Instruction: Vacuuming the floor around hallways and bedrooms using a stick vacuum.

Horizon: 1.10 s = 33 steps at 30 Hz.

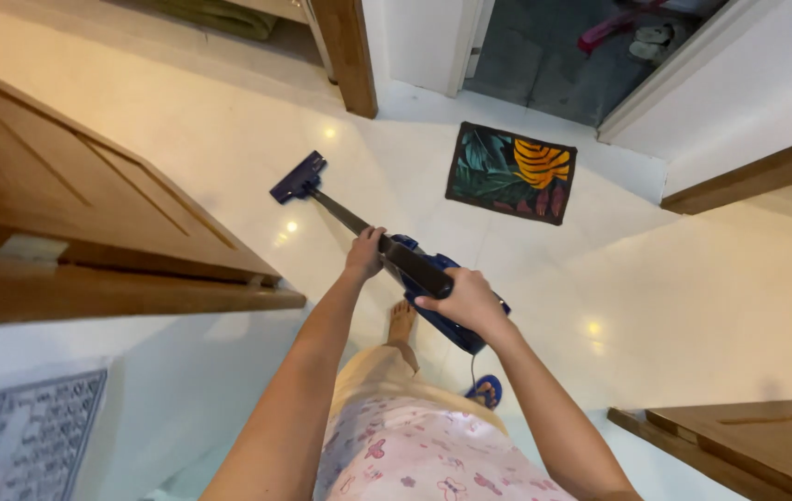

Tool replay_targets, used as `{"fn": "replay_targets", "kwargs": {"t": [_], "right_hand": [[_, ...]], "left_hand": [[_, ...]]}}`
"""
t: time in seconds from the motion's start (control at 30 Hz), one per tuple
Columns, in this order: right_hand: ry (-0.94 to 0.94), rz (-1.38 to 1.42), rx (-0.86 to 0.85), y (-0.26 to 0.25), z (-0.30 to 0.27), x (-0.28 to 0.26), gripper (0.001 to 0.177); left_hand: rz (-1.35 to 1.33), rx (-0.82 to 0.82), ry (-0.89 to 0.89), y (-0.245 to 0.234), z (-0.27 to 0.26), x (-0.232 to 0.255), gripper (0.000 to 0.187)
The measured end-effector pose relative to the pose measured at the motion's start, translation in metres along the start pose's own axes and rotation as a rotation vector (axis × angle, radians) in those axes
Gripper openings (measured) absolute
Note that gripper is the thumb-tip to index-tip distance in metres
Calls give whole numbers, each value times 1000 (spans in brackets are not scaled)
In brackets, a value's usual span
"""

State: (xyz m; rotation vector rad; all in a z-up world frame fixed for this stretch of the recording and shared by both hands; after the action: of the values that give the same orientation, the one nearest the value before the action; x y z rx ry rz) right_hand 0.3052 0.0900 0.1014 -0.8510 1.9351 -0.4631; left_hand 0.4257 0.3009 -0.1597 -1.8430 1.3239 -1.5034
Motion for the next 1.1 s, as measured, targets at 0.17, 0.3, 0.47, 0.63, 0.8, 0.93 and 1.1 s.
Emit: {"fn": "replay_targets", "kwargs": {"t": [0.17, 0.3, 0.47, 0.63, 0.8, 0.93, 1.1], "right_hand": [[-74, -41, -39, 18, 30, -25, 53], [61, -71, -6, -26, -4, -45, 46], [237, -148, 65, -87, -75, -39, 49], [418, -120, 143, -120, -174, -53, 48], [547, 7, 350, -100, -254, -32, 54], [652, 186, 443, -72, -269, -26, 50], [638, 461, 510, -40, -229, -14, 46]], "left_hand": [[-33, -37, -45, -5, 39, -51, 71], [-223, -71, 69, 11, 40, -31, 74], [-363, -27, 347, 15, -10, 79, 57], [-624, -111, 692, 21, -93, 171, 43], [-545, -596, 721, 54, -157, 214, 34], [-422, -726, 809, 77, -155, 200, 26], [-198, -596, 915, 76, -85, 168, 44]]}}
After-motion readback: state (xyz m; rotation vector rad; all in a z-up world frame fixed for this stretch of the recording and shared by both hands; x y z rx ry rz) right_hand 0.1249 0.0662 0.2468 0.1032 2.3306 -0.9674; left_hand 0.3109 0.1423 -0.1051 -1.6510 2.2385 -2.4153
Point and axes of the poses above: each hand's wrist, its own z-axis towards the middle knuckle, its own y-axis out of the palm, x = y × z, the point moved 9 cm from there along z, towards the middle knuckle, and after that the axes turned 3 degrees about -x, right-handed, at the moved point
